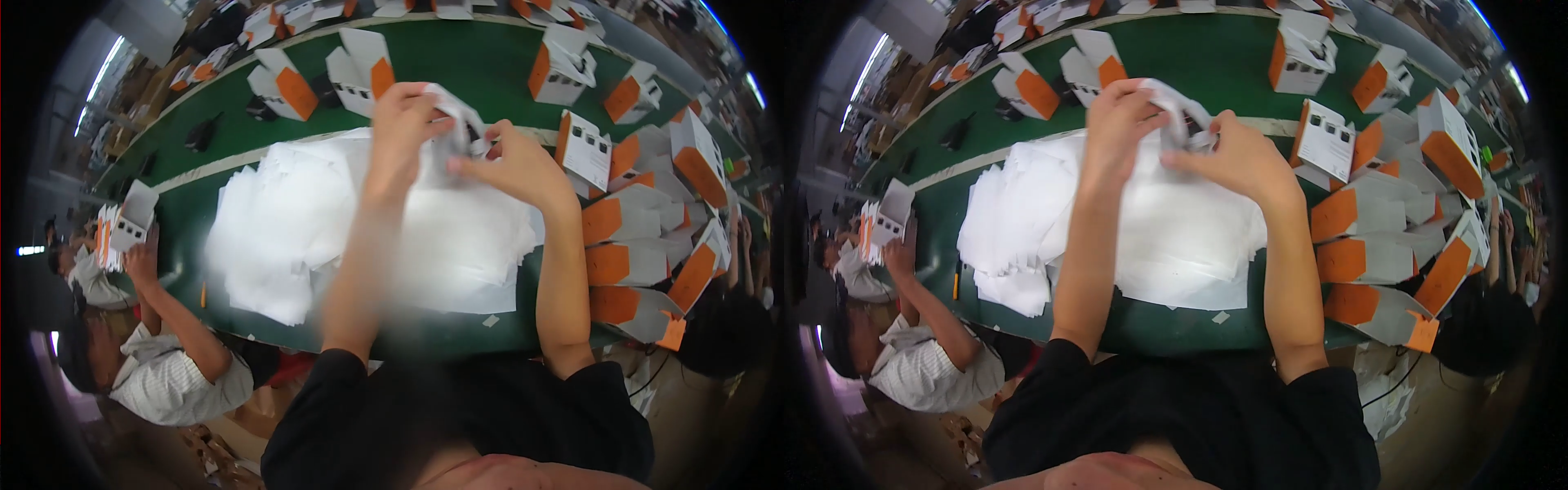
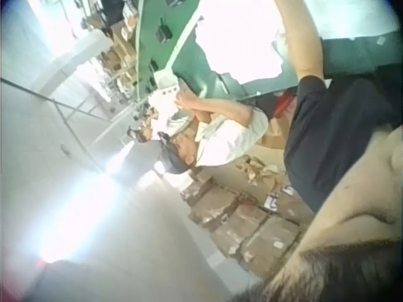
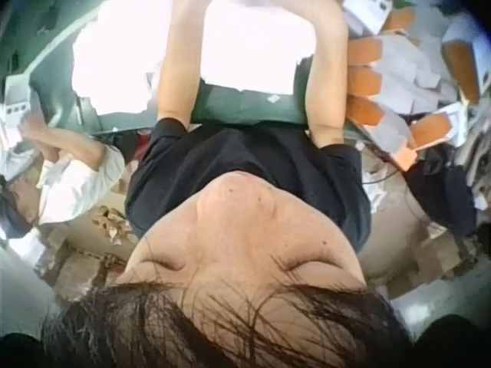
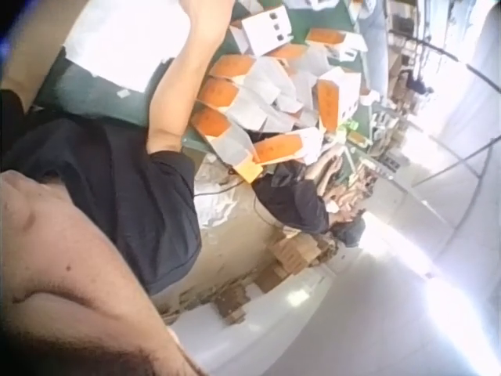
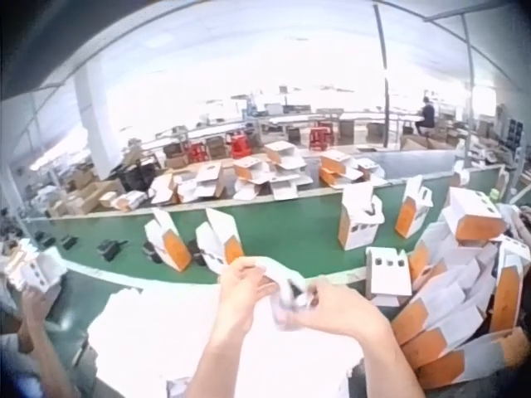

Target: The person packages small electronic devices by hand, placing them into plastic bags, then inserting them into cardboard boxes along with paper inserts.

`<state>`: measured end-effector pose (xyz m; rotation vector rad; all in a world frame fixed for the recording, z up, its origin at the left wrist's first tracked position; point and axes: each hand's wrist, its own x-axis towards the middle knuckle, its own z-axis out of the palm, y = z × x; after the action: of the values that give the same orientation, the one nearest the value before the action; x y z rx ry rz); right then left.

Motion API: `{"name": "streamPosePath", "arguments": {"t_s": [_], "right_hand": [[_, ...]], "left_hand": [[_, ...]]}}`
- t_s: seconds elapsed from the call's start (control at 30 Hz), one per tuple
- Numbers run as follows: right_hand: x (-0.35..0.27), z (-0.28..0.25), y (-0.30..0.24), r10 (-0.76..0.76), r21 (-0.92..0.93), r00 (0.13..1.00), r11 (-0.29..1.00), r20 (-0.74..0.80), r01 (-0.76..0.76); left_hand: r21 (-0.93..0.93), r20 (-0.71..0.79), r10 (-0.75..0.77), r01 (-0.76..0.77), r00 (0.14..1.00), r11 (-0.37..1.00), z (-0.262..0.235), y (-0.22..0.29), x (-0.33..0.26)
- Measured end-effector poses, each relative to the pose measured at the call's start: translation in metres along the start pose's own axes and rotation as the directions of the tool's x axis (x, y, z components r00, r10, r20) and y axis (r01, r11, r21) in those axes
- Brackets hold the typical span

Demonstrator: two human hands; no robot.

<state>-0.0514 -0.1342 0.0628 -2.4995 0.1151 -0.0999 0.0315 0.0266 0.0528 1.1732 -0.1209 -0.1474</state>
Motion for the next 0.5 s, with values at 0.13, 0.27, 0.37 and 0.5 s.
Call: {"name": "streamPosePath", "arguments": {"t_s": [0.13,0.27,0.37,0.5], "right_hand": [[0.025,0.02,0.024,-0.127,0.246,0.989,0.959,-0.08,0.143],[0.026,0.008,0.019,-0.127,0.477,0.975,0.856,-0.181,0.2],[0.02,-0.003,0.02,-0.096,0.35,0.984,0.926,-0.147,0.143],[0.03,-0.015,0.012,-0.183,0.625,0.913,0.679,-0.364,0.385]], "left_hand": [[0.111,0.223,0.122,-0.15,0.967,0.982,0.047,0.007,-0.013],[0.213,0.4,0.176,-0.278,0.9,0.937,0.041,0.046,-0.019],[0.31,0.379,0.09,-0.218,0.921,0.925,0.014,0.068,-0.002],[0.795,-0.01,0.599,-0.357,0.801,0.49,-0.063,0.086,0.07]]}}
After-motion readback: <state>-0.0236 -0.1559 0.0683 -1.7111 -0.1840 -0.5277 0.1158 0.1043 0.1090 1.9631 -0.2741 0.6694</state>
